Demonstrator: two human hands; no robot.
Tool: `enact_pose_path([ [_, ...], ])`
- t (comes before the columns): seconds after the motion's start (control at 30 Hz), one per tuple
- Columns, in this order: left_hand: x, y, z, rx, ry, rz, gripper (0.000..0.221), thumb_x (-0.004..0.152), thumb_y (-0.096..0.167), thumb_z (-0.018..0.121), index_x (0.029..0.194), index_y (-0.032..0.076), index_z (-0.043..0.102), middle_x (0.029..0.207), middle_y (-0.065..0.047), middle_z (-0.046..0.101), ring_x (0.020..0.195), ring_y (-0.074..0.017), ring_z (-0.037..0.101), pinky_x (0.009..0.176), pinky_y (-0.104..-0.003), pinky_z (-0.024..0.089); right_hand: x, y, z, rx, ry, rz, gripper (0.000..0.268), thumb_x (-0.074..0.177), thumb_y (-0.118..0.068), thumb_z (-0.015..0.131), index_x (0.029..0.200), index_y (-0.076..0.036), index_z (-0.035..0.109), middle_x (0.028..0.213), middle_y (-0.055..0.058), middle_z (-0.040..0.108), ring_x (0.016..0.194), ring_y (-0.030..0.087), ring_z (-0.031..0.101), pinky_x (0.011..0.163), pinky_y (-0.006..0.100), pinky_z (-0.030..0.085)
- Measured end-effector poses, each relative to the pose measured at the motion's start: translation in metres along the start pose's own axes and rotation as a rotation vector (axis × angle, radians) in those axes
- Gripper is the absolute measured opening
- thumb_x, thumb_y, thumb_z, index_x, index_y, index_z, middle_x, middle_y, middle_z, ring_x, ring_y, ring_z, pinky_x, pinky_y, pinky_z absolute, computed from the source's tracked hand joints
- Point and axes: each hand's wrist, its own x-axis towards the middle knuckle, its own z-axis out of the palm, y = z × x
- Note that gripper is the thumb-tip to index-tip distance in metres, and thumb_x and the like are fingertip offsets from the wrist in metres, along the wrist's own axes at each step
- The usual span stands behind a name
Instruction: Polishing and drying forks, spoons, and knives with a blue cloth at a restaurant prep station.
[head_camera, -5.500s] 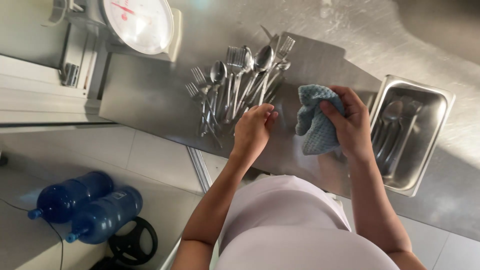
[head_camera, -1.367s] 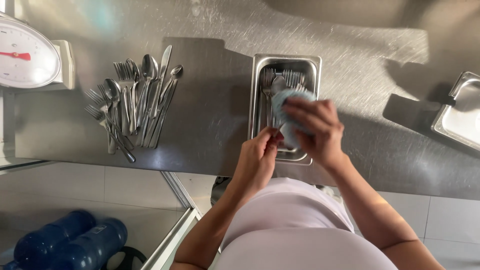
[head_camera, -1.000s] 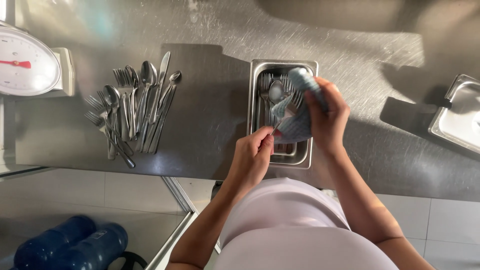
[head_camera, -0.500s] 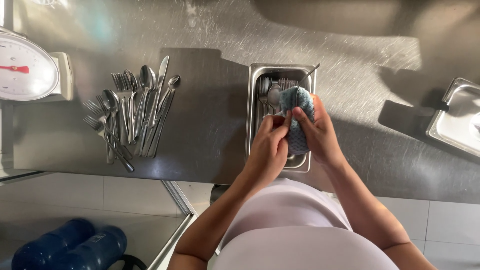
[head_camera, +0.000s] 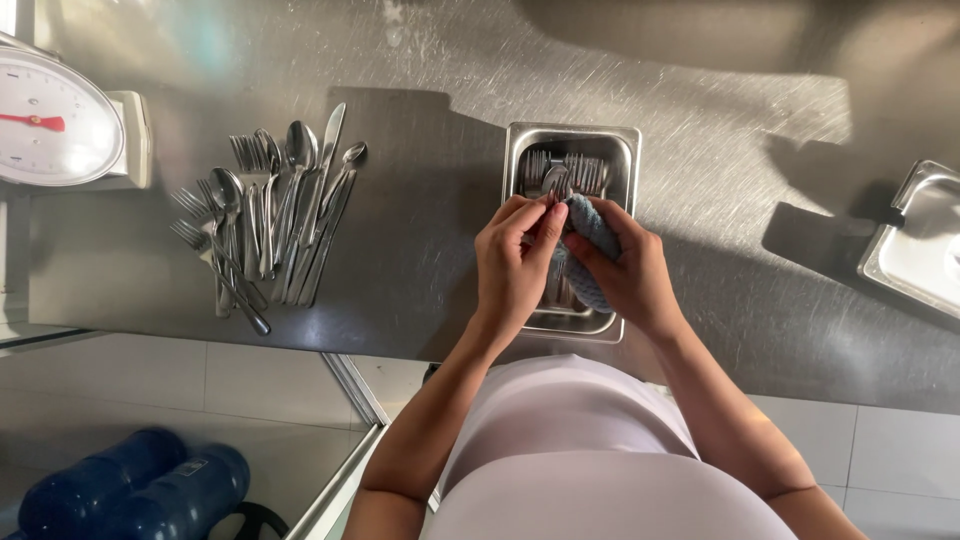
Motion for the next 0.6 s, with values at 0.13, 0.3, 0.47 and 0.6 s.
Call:
enact_pose_path([
  [0.13, 0.009, -0.003, -0.010, -0.022, 0.004, 0.014, 0.020, 0.103, 0.019, 0.067, 0.105, 0.001, 0.076, 0.085, -0.001, 0.066, 0.063, -0.0047, 0.059, 0.051, -0.021, 0.045, -0.004, 0.004, 0.002, -0.066, -0.059, 0.059, 0.039, 0.094, -0.017, 0.075, 0.129, -0.005, 0.063, 0.096, 0.009, 0.076, 0.087, 0.009, 0.069, 0.076, 0.029, 0.058],
  [0.3, 0.022, 0.017, -0.023, -0.082, 0.041, -0.001, 0.020, 0.104, 0.021, 0.065, 0.106, 0.004, 0.076, 0.086, 0.000, 0.064, 0.063, -0.0039, 0.060, 0.047, -0.020, 0.049, -0.010, 0.009, 0.004, -0.092, -0.162, 0.026, 0.042, 0.092, -0.018, 0.076, 0.128, -0.005, 0.062, 0.097, 0.012, 0.076, 0.086, 0.015, 0.073, 0.076, 0.033, 0.058],
  [0.47, 0.003, -0.001, 0.000, -0.062, -0.013, 0.051, 0.021, 0.104, 0.024, 0.065, 0.106, 0.005, 0.074, 0.095, -0.002, 0.067, 0.074, -0.0068, 0.062, 0.057, -0.022, 0.054, -0.010, 0.009, 0.003, -0.065, -0.148, 0.068, 0.039, 0.094, -0.018, 0.073, 0.128, -0.006, 0.060, 0.096, 0.012, 0.077, 0.085, 0.017, 0.075, 0.075, 0.033, 0.058],
  [0.6, 0.001, -0.006, 0.005, -0.058, -0.054, -0.011, 0.024, 0.105, 0.025, 0.065, 0.103, 0.005, 0.077, 0.094, -0.002, 0.070, 0.074, -0.0080, 0.064, 0.062, -0.024, 0.051, -0.011, 0.011, 0.001, -0.113, -0.139, -0.028, 0.040, 0.093, -0.016, 0.073, 0.129, -0.006, 0.058, 0.099, 0.015, 0.075, 0.086, 0.022, 0.076, 0.074, 0.035, 0.058],
])
